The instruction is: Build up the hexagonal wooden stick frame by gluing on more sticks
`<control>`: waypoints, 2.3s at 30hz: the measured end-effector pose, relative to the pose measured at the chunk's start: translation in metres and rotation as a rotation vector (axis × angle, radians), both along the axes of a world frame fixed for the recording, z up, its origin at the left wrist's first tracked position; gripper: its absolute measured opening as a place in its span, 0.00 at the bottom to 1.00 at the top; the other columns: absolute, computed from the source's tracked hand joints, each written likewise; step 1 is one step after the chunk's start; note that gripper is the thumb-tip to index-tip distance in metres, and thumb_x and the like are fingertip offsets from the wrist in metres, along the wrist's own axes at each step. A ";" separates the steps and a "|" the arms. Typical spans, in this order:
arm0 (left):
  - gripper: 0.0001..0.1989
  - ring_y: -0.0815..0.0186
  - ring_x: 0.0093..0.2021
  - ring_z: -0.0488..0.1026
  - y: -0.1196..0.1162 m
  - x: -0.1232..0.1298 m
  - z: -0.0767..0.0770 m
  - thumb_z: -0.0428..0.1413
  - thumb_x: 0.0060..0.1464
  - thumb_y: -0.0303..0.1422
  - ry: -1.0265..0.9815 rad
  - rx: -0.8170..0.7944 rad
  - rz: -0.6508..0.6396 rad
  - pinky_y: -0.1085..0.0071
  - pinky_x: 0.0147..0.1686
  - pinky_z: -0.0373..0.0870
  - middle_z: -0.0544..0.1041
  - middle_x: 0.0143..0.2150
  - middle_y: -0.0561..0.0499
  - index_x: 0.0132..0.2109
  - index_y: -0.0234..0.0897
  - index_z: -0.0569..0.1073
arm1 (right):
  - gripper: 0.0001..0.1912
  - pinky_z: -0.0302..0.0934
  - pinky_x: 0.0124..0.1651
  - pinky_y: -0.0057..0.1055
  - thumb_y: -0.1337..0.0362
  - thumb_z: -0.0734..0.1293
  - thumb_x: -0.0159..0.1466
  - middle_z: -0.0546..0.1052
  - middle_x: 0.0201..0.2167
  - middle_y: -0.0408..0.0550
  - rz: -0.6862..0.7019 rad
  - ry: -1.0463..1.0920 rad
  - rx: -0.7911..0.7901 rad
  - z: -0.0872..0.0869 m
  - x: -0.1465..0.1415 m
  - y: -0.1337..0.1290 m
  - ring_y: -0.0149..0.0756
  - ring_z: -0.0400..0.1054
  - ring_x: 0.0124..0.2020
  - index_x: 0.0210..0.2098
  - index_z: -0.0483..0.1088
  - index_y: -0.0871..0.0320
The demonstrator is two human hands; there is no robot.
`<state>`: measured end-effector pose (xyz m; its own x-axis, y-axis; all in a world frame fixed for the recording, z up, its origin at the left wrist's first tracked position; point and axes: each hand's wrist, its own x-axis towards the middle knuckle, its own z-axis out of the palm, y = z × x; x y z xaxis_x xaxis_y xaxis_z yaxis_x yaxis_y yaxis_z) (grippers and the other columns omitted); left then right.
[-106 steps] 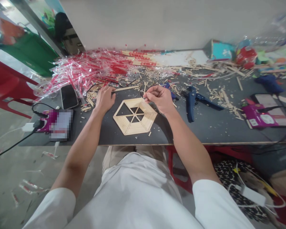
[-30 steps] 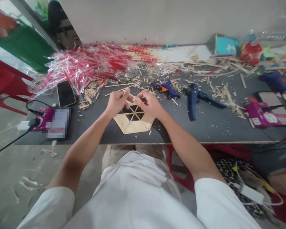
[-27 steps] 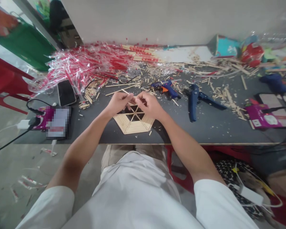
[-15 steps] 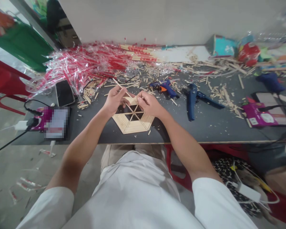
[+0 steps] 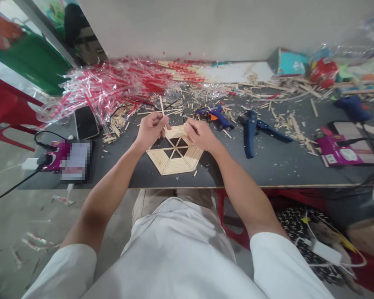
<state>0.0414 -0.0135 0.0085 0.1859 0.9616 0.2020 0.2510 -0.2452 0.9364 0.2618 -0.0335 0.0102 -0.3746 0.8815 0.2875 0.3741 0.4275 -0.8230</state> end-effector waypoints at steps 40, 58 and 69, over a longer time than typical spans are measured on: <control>0.06 0.61 0.32 0.79 0.004 -0.024 0.000 0.68 0.58 0.38 0.643 0.257 0.125 0.66 0.35 0.69 0.86 0.33 0.49 0.35 0.43 0.86 | 0.07 0.68 0.40 0.38 0.61 0.71 0.62 0.79 0.35 0.50 0.141 -0.185 0.025 -0.003 0.029 0.011 0.40 0.73 0.35 0.37 0.83 0.54; 0.03 0.64 0.38 0.77 0.007 -0.024 -0.004 0.64 0.60 0.31 0.576 0.297 0.005 0.65 0.44 0.73 0.84 0.47 0.49 0.38 0.39 0.83 | 0.11 0.63 0.37 0.38 0.59 0.70 0.64 0.79 0.33 0.51 0.115 -0.177 -0.010 -0.001 0.028 0.011 0.38 0.69 0.33 0.38 0.84 0.56; 0.02 0.64 0.35 0.75 0.002 -0.018 0.004 0.65 0.59 0.30 0.620 0.247 0.042 0.65 0.41 0.70 0.84 0.41 0.50 0.37 0.39 0.80 | 0.15 0.64 0.39 0.39 0.51 0.72 0.66 0.81 0.35 0.52 0.088 -0.192 -0.049 -0.004 0.031 0.011 0.40 0.71 0.34 0.39 0.84 0.55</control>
<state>0.0232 -0.0113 0.0124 0.3022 0.9097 0.2847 0.7389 -0.4123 0.5329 0.2925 -0.0221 0.0066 -0.4946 0.8541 0.1607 0.4889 0.4263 -0.7611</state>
